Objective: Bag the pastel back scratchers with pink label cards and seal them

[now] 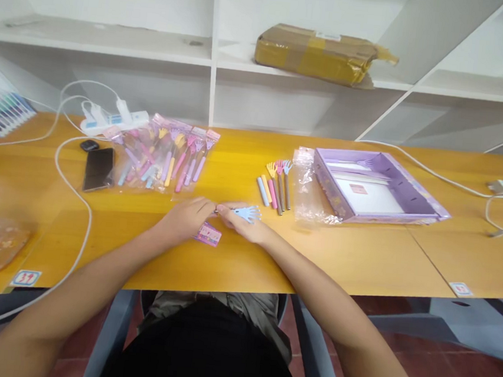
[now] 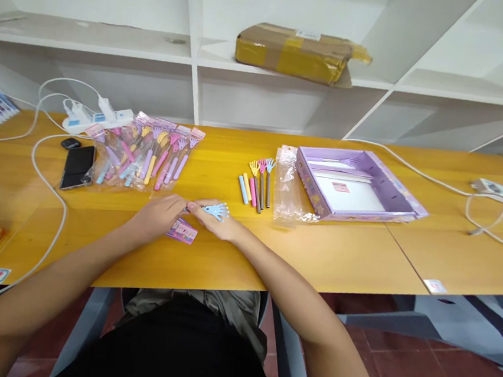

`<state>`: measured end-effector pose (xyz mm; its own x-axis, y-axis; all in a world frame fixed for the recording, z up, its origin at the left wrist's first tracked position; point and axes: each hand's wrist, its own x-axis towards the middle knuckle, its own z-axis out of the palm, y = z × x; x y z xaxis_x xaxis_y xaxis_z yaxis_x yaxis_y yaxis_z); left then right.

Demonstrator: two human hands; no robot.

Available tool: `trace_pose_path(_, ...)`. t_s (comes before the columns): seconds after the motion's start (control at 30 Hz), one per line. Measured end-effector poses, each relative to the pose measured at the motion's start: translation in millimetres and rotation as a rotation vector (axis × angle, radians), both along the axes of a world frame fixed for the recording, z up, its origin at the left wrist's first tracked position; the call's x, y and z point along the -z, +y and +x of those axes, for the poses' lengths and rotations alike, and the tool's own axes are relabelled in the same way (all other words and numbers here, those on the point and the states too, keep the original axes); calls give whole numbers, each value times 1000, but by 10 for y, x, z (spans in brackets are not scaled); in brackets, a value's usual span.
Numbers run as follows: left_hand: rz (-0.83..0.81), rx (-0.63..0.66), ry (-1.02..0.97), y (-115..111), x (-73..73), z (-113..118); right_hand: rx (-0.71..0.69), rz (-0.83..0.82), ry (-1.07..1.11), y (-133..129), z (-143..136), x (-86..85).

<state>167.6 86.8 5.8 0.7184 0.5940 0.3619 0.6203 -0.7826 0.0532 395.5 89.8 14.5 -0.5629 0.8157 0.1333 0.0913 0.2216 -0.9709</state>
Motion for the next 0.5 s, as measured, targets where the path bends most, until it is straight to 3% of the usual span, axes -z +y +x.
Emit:
trace_pose_path(0.27,-18,-29,-177,-22,89,-19,-54,-25,-41,-34,-74,-22)
trace_pose_path(0.5,-98,-64,-152,23,112,11,-21,-39,51,-29,-74,10)
